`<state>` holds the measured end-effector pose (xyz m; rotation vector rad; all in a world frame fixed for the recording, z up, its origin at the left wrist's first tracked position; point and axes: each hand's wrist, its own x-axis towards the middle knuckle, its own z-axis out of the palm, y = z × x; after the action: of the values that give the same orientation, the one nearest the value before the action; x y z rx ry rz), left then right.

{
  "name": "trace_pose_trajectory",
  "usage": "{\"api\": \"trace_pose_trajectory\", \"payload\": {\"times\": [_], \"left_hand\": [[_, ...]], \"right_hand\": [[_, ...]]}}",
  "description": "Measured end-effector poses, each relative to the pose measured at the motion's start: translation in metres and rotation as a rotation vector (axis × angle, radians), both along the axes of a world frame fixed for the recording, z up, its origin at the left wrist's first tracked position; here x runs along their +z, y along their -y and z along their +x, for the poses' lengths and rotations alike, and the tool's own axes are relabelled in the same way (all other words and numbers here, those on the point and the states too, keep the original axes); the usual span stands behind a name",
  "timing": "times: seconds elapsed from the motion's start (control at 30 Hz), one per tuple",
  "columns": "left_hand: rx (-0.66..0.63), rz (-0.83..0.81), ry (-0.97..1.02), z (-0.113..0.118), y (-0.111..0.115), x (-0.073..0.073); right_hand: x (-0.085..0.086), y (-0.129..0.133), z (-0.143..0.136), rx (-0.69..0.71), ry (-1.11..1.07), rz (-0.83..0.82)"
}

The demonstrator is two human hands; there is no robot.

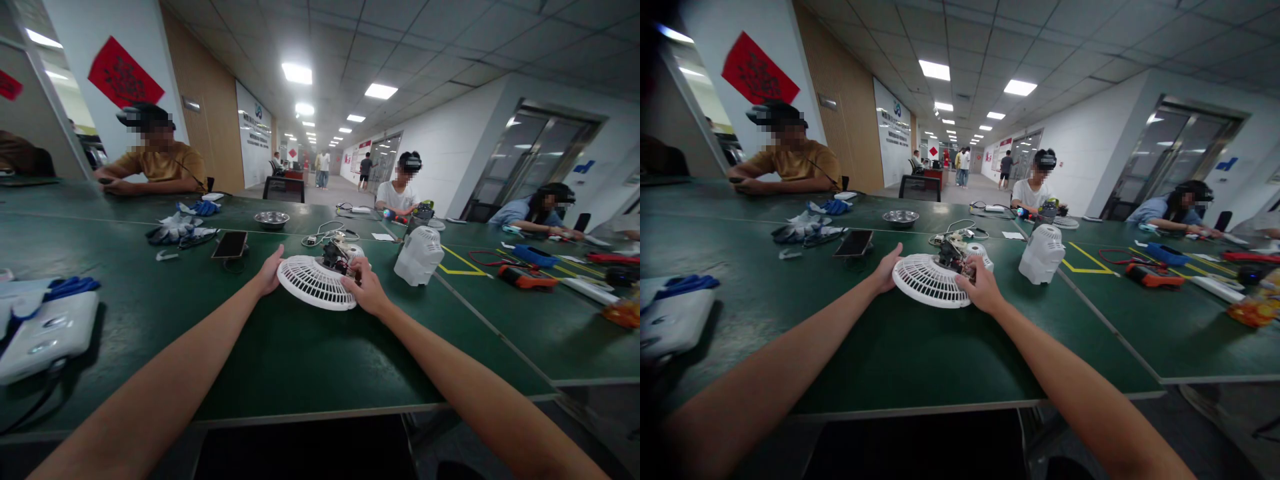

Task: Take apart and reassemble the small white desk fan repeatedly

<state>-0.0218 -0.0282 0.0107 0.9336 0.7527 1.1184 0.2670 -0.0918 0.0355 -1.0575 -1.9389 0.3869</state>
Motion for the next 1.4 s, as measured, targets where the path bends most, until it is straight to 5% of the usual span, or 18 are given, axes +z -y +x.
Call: {"api": "trace_pose_trajectory", "payload": {"times": [0.1,0.33,0.5,0.8,0.93,1.1,1.27,1.4], "left_hand": [[-0.087,-0.091,0.032,0.001,0.001,0.003],[0.13,-0.171,-0.108,0.004,-0.009,-0.004],[0.191,-0.147,-0.15,0.006,-0.009,-0.005],[0.23,-0.107,-0.127,0.01,-0.005,-0.005],[0.233,-0.11,-0.141,0.009,-0.006,-0.005],[0.217,-0.114,-0.166,0.007,-0.008,-0.006],[0.272,-0.079,-0.216,0.007,-0.009,-0.008],[0.333,0.051,-0.374,0.006,-0.011,-0.01]], "right_hand": [[0.001,0.003,-0.005,-0.018,0.137,0.022],[0.004,-0.009,0.004,0.054,0.045,0.026],[-0.008,-0.037,0.023,-0.203,-0.044,0.129],[-0.023,-0.064,0.039,-0.319,-0.426,-0.254],[-0.014,-0.065,0.045,-0.173,-0.884,-0.549],[-0.007,-0.055,0.047,0.049,-1.111,-0.743],[-0.002,-0.042,0.029,0.131,-1.081,-0.753],[0.001,-0.03,0.007,0.184,-0.984,-0.597]]}}
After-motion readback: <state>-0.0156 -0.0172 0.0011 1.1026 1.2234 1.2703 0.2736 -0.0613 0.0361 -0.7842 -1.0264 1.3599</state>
